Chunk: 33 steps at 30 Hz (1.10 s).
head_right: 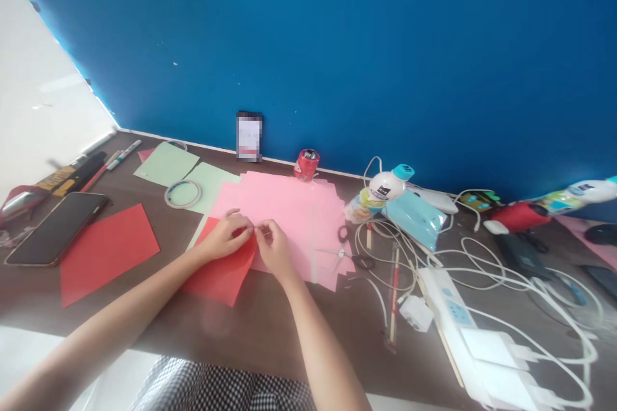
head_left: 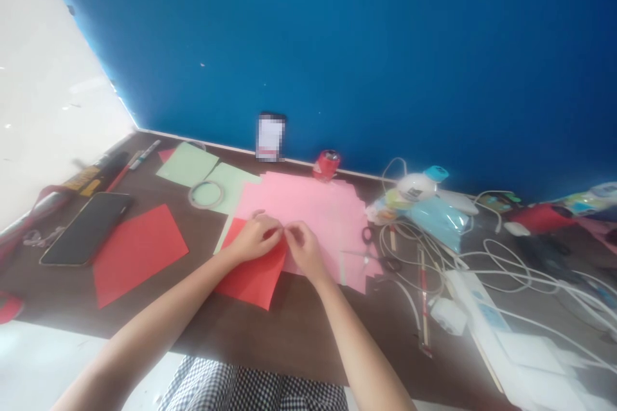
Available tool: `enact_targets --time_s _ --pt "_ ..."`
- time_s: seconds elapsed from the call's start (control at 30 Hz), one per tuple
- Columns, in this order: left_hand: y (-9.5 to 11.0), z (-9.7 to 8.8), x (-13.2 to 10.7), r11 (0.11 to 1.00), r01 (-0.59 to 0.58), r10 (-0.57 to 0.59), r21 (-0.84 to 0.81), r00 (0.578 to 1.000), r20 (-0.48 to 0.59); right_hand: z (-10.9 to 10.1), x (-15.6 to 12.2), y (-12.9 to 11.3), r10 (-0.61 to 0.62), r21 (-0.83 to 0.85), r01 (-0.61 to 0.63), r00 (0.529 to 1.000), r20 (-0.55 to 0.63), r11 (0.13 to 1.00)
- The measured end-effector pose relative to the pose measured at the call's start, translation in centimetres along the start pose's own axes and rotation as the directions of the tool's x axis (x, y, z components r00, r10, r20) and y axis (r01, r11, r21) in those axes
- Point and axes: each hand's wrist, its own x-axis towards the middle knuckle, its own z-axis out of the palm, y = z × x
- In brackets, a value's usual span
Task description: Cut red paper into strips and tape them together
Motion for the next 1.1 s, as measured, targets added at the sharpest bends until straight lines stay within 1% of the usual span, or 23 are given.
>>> enact_targets --time_s 0.3,0.47,0.57,0.67,0.7,0.77,0.83,0.93,1.0,1.03,1.1 --pt "0.1 0.2 0.1 0.997 0.047 -0.046 -0.065 0.999 0.012 0.3 -0.1 -0.1 0.0 -0.002 0.0 1.0 0.0 1.0" --pt "0.0 0.2 0.2 0.998 0.049 -0.048 -0.047 0.999 0.019 0.2 -0.1 -0.1 0.013 -0.029 -0.013 1.0 -0.012 0.999" --pt "-0.2 0.3 0.1 0.997 0.045 -0.044 0.064 0.999 -0.004 0.1 0.0 0.3 0.017 -0.09 -0.023 0.997 -0.071 0.996" --pt "-0.2 0.6 -0.4 0.958 0.029 -0.007 0.287 0.997 -0.076 -0.1 0.2 1.2 -0.002 -0.242 -0.03 0.991 -0.132 0.97" --pt "-0.1 0.7 -0.5 0.935 0.019 0.011 0.354 0.997 -0.082 -0.2 0.3 1.5 -0.016 -0.308 -0.026 0.991 -0.134 0.951" --pt "0.1 1.0 -0.9 0.901 -0.018 0.039 0.433 0.999 -0.038 -0.4 0.5 1.9 -0.05 -0.428 -0.004 0.992 -0.116 0.904" --pt "0.2 1.4 -1.2 0.887 -0.051 0.047 0.458 0.999 0.021 -0.7 0.6 2.0 -0.089 -0.514 0.031 0.992 -0.089 0.857" --pt "0.1 1.9 -1.5 0.877 -0.07 0.046 0.475 0.997 0.063 -1.2 0.4 1.5 -0.144 -0.609 0.133 0.989 0.03 0.782" --pt "-0.3 2.1 -1.6 0.873 -0.071 0.039 0.483 0.996 0.077 -1.5 0.3 1.2 -0.142 -0.658 0.191 0.982 0.128 0.729" --pt "-0.5 2.1 -1.6 0.872 -0.069 0.032 0.484 0.996 0.085 -1.6 0.2 1.1 -0.131 -0.677 0.203 0.979 0.157 0.708" --pt "-1.0 2.0 -1.6 0.875 -0.057 0.012 0.481 0.995 0.097 -1.6 0.0 1.0 -0.111 -0.706 0.204 0.978 0.176 0.679"
